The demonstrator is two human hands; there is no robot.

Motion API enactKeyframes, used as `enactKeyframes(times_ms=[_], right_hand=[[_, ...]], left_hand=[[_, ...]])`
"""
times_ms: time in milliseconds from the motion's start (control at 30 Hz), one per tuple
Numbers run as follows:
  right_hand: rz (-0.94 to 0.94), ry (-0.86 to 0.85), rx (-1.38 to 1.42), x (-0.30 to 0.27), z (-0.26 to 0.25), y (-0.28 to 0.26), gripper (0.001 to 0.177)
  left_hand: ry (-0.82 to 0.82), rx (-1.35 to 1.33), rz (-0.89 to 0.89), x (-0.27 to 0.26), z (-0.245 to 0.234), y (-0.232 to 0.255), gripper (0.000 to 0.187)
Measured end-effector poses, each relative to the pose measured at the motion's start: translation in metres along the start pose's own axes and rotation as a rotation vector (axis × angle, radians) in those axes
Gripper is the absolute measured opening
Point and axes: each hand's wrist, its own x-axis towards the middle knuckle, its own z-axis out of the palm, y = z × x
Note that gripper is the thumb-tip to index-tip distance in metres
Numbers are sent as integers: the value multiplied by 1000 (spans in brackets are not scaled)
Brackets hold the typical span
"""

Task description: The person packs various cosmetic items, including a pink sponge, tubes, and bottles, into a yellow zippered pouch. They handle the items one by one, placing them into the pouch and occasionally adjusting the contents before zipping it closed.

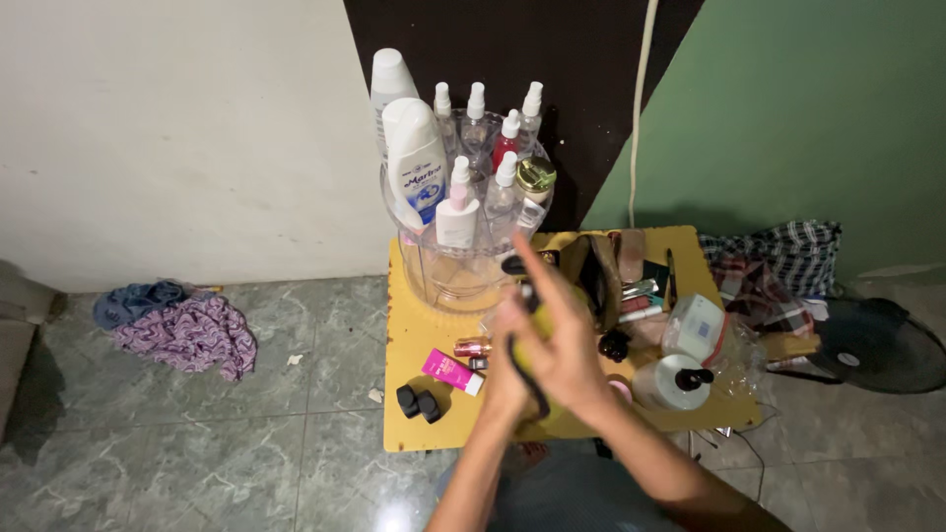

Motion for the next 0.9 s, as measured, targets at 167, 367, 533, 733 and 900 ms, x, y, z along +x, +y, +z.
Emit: enactKeyframes(times_ms=[167, 367, 533, 733, 900], right_hand=[[481, -142, 471, 13, -36, 24, 63], [544, -147, 675, 9, -41, 48, 69], [227, -284, 502, 16, -47, 47, 51], [117, 100, 93, 33, -24, 39, 45], [26, 173, 101, 27, -21, 32, 50]], left_hand=[[12, 569, -51, -2, 26, 44, 72], [-159, 78, -408, 4, 23, 50, 49], [-234, -73, -604, 13, 4, 58, 50], [-220, -654, -488, 6, 28, 54, 57], [-198, -782, -468, 4, 35, 63, 66]])
